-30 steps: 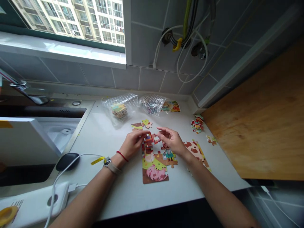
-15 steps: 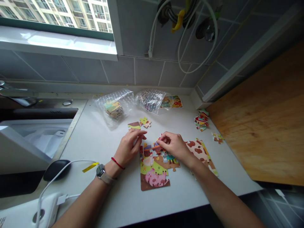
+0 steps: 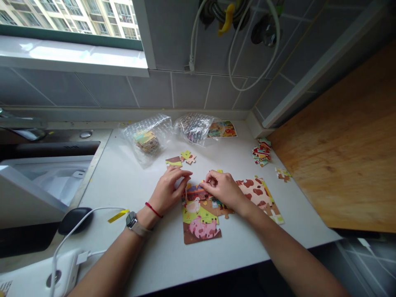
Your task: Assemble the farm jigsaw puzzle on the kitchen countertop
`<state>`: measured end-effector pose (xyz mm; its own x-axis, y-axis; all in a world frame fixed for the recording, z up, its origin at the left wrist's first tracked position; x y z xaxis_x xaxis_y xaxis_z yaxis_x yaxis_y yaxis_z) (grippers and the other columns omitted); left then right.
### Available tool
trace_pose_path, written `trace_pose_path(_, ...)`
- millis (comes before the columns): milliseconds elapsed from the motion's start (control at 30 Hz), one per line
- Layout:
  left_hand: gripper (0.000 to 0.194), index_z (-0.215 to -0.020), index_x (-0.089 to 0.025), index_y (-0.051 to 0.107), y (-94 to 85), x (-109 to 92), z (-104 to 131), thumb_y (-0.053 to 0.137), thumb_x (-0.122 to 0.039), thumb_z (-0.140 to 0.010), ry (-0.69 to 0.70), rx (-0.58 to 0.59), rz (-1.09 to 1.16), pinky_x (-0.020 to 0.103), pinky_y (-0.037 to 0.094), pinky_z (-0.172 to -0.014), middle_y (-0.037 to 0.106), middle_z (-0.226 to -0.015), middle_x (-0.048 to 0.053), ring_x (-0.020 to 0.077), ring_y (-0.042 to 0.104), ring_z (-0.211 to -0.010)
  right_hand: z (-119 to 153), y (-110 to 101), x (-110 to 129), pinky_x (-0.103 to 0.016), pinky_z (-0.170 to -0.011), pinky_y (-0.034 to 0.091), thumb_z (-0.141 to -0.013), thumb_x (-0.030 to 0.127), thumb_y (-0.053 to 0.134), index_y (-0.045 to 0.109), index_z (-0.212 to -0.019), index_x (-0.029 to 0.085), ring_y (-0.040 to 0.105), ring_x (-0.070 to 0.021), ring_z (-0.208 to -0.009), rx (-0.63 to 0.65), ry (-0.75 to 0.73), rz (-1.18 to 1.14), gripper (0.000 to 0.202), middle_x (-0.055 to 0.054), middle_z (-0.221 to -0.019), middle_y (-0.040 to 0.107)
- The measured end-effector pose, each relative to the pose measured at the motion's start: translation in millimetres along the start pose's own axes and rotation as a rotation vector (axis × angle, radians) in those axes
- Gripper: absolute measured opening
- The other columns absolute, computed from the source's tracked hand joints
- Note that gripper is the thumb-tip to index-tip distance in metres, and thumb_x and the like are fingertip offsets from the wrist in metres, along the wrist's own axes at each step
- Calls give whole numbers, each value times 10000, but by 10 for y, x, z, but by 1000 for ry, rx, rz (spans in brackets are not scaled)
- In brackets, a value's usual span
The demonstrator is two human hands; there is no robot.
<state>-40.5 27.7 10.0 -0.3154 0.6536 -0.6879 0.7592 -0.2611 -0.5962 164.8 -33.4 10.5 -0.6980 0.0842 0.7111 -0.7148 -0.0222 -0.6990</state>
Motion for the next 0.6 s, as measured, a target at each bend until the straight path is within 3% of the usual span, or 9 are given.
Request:
trace_pose_path(133, 132, -1054, -221, 704, 16, -2, 1, 602, -171, -988, 3, 44, -18, 430, 515, -900, 757, -971, 56, 237, 648, -942, 10, -3, 10, -257, -596, 372, -831, 400, 831, 643, -834, 231, 538, -134, -561, -22, 15, 64, 253, 71, -571, 562)
trace_pose_path(300, 117, -1053, -210, 706, 16, 9, -7, 597, -212, -1010, 14, 75, -12, 444, 509, -909, 756, -980, 62, 238, 639, -945, 2, -74, -24, -255, -576, 371, -944, 455, 657, 596, -739, 222, 463, -119, -519, -161, 4, -127, 316, 61, -548, 519)
trace_pose_path(400, 163, -1086, -207, 722, 32, 22, -5, 671, -331, -994, 26, 119, -9, 455, 515, -928, 741, -1032, 83, 255, 629, -995, -25, -158, -77, -254, -569, 373, -949, 464, 626, 599, -731, 214, 466, -122, -528, -229, 31, -159, 333, 47, -550, 529)
trace_pose_path(500, 307, -1140, -237, 746, 64, 24, 11, 775, -444, -914, 47, 178, -47, 486, 502, -975, 725, -1118, 96, 285, 614, -1079, -53, -202, -128, -243, -568, 378, -912, 436, 681, 665, -780, 204, 513, -127, -558, -107, 59, -113, 267, 36, -588, 588)
trace_pose_path(600, 297, -1144, -276, 772, 92, 23, 32, 793, -442, -899, 59, 211, -88, 497, 484, -999, 716, -1168, 92, 300, 598, -1139, -55, -221, -150, -232, -570, 369, -856, 380, 761, 723, -831, 204, 533, -124, -576, 84, 62, -28, 182, 42, -613, 623)
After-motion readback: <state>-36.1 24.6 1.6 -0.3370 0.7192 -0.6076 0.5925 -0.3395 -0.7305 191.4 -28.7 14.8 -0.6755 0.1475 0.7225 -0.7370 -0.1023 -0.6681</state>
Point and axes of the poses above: each hand's wrist, its own z-axis away from the middle knuckle, its own y-axis out of the palm, x = y × z, the point moved 3 cm from there along -z, towards the middle knuckle
